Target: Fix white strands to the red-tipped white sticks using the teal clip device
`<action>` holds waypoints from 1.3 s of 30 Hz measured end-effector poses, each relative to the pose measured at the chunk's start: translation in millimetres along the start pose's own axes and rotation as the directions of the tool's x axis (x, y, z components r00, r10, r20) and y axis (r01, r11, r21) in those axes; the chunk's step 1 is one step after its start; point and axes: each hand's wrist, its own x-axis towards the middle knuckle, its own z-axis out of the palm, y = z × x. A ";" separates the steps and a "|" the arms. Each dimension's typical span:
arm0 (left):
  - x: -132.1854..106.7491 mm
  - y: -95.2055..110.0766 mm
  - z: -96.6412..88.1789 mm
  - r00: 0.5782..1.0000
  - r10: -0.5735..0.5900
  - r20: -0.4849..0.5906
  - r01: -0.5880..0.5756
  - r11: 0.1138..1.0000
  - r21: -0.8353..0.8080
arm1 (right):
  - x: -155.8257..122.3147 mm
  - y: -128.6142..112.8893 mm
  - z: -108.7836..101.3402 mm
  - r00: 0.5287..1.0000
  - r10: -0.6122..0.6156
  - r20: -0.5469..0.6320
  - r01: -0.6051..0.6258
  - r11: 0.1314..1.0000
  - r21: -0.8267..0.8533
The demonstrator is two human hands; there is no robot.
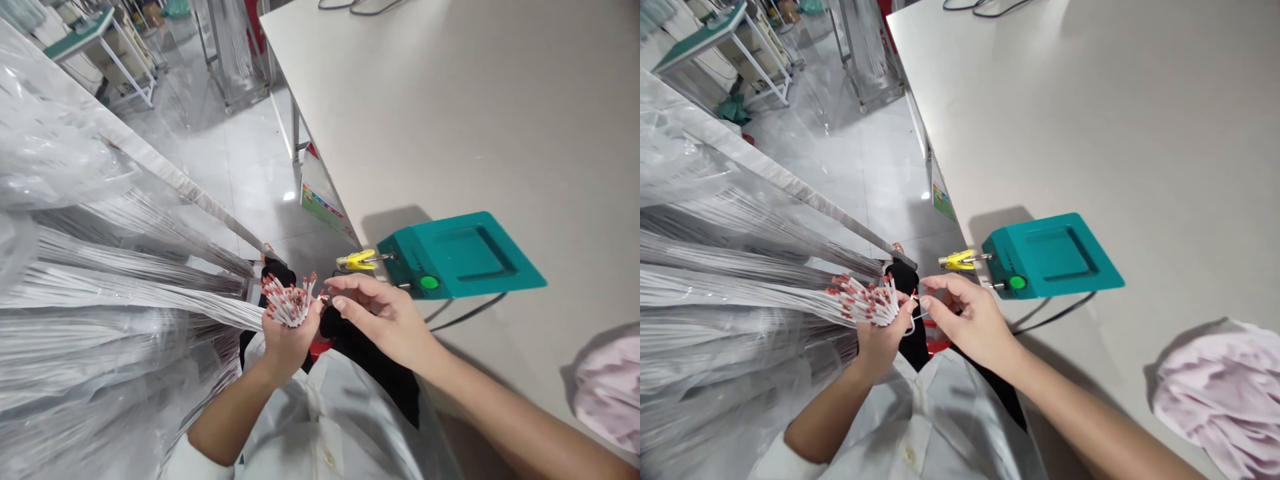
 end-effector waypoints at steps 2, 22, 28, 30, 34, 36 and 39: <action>0.0 0.2 1.6 1.000 0.019 0.000 -0.019 0.999 -0.035 | 1.9 0.5 2.3 0.998 -0.056 0.030 0.057 0.998 -0.025; 6.5 -20.3 -7.9 0.948 0.301 0.108 -0.319 0.888 0.331 | 9.0 6.5 5.9 0.990 -0.051 0.128 0.050 0.999 0.006; 5.8 -26.9 -7.4 0.961 0.269 0.059 -0.272 0.892 0.360 | 13.3 8.3 7.0 0.864 0.362 0.350 -0.492 0.756 0.432; 5.4 -23.8 -3.7 0.972 0.229 0.053 -0.235 0.928 0.290 | 12.4 9.0 5.0 0.914 0.321 0.249 -0.394 0.848 0.354; 4.1 -18.7 2.0 0.989 0.132 0.070 -0.137 0.988 0.070 | 9.6 5.7 -0.1 0.984 -0.041 0.174 0.043 0.999 -0.007; 3.5 -18.3 1.7 0.988 0.105 0.109 -0.107 0.994 0.009 | 9.3 4.3 -2.7 0.937 -0.298 0.182 0.335 0.916 -0.222; 3.7 -19.8 -1.1 0.977 0.089 0.193 -0.087 0.996 -0.020 | 10.3 5.4 -6.4 0.815 -0.523 0.251 0.573 0.657 -0.490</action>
